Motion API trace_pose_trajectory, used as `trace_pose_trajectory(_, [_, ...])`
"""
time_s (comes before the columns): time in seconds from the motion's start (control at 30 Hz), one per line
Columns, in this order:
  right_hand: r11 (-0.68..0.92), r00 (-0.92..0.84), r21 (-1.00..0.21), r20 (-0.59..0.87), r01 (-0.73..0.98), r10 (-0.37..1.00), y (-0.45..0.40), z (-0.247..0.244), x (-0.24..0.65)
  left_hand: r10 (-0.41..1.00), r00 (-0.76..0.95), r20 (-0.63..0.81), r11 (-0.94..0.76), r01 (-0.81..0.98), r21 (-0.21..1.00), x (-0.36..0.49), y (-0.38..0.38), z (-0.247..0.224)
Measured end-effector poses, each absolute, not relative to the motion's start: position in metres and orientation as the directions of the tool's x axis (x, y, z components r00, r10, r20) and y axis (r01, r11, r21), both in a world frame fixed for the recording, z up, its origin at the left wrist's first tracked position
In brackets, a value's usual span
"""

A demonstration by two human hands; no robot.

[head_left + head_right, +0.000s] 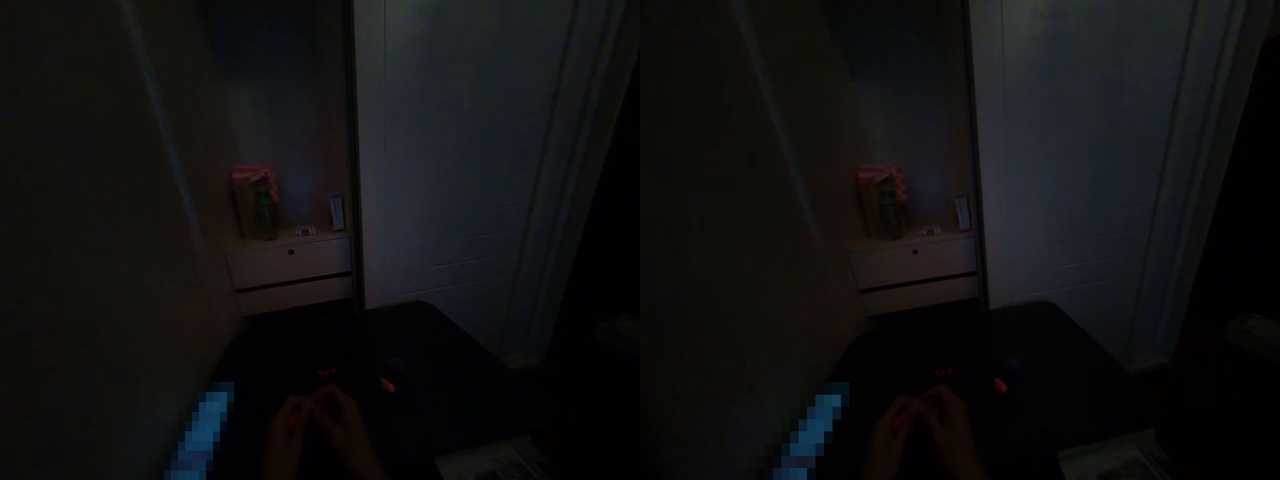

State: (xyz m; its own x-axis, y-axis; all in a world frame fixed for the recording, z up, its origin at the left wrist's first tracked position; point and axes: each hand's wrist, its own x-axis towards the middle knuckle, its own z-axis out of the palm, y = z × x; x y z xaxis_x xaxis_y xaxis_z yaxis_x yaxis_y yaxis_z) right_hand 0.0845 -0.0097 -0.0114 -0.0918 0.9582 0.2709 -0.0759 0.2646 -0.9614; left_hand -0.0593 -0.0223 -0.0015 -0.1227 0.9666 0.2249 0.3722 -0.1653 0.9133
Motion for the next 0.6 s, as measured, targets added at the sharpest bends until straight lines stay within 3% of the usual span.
trace_pose_trajectory(0.6, [0.259, -0.076, -0.963, 0.264, -0.075, 0.961, -0.0089, -0.0151, 0.0859, 0.961, -0.122, 0.247, -0.19, 0.36, 0.914, -0.059, -0.0263, 0.0006])
